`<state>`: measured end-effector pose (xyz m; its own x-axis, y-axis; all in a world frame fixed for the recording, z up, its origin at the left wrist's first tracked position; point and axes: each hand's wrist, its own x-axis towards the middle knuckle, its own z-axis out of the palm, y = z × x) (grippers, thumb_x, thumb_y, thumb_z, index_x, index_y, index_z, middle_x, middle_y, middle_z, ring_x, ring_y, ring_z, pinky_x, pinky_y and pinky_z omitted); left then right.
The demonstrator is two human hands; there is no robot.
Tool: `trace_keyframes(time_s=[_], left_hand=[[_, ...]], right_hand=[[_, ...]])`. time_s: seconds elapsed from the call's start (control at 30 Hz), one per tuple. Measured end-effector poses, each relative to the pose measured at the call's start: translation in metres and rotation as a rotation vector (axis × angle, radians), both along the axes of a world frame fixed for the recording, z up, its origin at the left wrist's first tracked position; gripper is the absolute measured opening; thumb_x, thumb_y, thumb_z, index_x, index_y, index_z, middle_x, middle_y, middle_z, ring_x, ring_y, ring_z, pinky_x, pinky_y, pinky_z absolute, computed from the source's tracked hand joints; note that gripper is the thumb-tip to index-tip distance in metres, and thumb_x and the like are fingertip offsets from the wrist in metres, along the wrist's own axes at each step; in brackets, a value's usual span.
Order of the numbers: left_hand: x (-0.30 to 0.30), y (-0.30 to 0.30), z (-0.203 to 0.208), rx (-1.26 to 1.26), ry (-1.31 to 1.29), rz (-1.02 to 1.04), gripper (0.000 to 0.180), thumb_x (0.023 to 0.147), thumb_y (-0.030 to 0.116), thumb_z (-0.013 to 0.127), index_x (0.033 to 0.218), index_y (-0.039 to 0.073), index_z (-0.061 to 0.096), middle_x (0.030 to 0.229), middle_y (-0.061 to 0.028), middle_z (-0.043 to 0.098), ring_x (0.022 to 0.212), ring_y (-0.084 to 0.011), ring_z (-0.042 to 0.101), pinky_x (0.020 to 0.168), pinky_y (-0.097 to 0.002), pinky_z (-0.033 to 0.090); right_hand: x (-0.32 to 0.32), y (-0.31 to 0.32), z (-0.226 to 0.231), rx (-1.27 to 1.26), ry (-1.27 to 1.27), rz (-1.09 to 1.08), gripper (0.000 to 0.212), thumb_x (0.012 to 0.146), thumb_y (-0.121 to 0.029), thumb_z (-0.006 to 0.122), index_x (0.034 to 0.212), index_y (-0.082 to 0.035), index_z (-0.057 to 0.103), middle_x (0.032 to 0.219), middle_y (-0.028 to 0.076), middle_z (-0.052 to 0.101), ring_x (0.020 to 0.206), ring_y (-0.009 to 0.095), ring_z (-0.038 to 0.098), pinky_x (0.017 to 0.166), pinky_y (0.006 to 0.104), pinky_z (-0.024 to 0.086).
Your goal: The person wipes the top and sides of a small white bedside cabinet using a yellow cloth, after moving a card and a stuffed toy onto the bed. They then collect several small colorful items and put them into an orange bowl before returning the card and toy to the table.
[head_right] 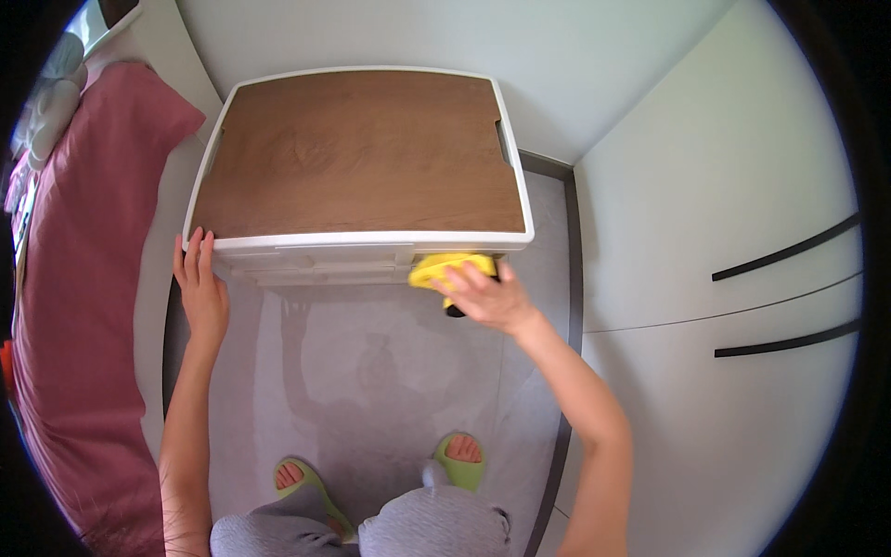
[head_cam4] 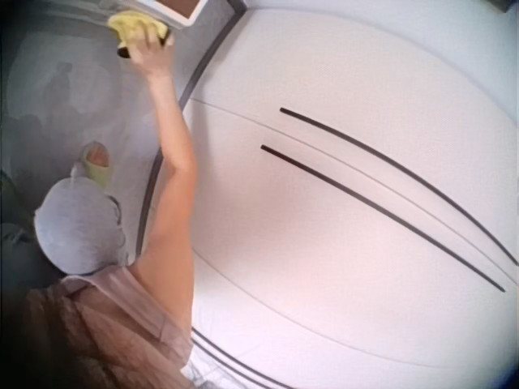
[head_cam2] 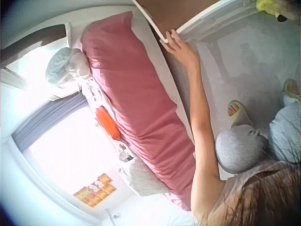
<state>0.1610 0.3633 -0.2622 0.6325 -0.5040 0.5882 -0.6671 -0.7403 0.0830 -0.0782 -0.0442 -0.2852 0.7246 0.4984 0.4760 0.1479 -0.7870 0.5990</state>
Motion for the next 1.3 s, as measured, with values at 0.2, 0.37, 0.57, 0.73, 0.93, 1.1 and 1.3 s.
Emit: trace_keyframes(time_s=[0.2,0.37,0.57,0.73,0.93,1.1,1.3], left_hand=[[-0.007,-0.014,-0.006,-0.108,0.095,0.053,0.075,0.074,-0.017,0.052,0.143,0.012,0.046,0.152,-0.0069,0.037,0.147,-0.0406,0.022,0.104,-0.0456,0.047],[-0.007,-0.016,-0.007,-0.099,0.043,0.038,0.076,0.074,-0.017,0.052,0.143,0.012,0.046,0.152,-0.0063,0.037,0.146,-0.0408,0.022,0.104,-0.0449,0.048],[0.001,0.008,0.004,-0.028,0.068,0.004,0.078,0.073,-0.018,0.052,0.144,0.015,0.048,0.152,-0.0037,0.039,0.145,-0.0386,0.026,0.104,-0.0441,0.047],[-0.002,-0.005,0.000,-0.087,0.069,-0.049,0.077,0.074,-0.016,0.054,0.144,0.016,0.048,0.152,-0.0034,0.039,0.145,-0.0384,0.027,0.097,-0.0413,0.052],[-0.003,-0.004,-0.003,-0.133,0.013,-0.004,0.075,0.075,-0.012,0.056,0.143,0.017,0.049,0.153,-0.0042,0.037,0.146,-0.0404,0.023,0.092,-0.0406,0.055],[-0.004,-0.003,0.005,-0.084,0.068,-0.008,0.077,0.075,-0.013,0.055,0.143,0.021,0.049,0.153,-0.0029,0.037,0.146,-0.0395,0.023,0.088,-0.0386,0.057],[-0.007,-0.002,0.009,-0.122,0.134,-0.030,0.076,0.074,-0.012,0.056,0.142,0.021,0.052,0.153,-0.0018,0.038,0.146,-0.0371,0.025,0.086,-0.0378,0.057]], right_hand=[[-0.039,-0.010,0.007,0.227,-0.011,-0.309,0.046,0.079,-0.017,0.067,0.124,-0.029,0.070,0.122,0.001,0.056,0.112,0.022,0.051,0.085,0.0404,0.042],[0.007,0.055,0.004,0.589,-0.067,-0.119,0.046,0.079,-0.016,0.067,0.125,-0.025,0.070,0.122,0.002,0.054,0.110,0.021,0.049,0.085,0.0431,0.041],[0.032,0.048,-0.016,0.262,-0.046,0.019,0.042,0.083,-0.022,0.064,0.124,-0.028,0.070,0.127,-0.004,0.054,0.115,0.016,0.046,0.088,0.0438,0.038],[-0.031,-0.008,-0.039,0.216,0.035,-0.264,0.043,0.081,-0.023,0.065,0.122,-0.030,0.070,0.124,-0.003,0.055,0.112,0.019,0.047,0.087,0.0450,0.038],[0.010,0.044,-0.052,0.604,0.096,-0.173,0.043,0.081,-0.020,0.063,0.123,-0.027,0.070,0.120,0.001,0.055,0.112,0.024,0.048,0.090,0.0496,0.041],[0.081,0.124,-0.057,0.545,0.086,0.108,0.046,0.084,-0.021,0.061,0.130,-0.027,0.064,0.124,0.000,0.052,0.112,0.022,0.049,0.086,0.0463,0.045],[0.133,0.174,-0.044,0.384,0.081,0.238,0.046,0.085,-0.023,0.061,0.131,-0.020,0.061,0.127,0.001,0.053,0.112,0.019,0.050,0.084,0.0439,0.046]])
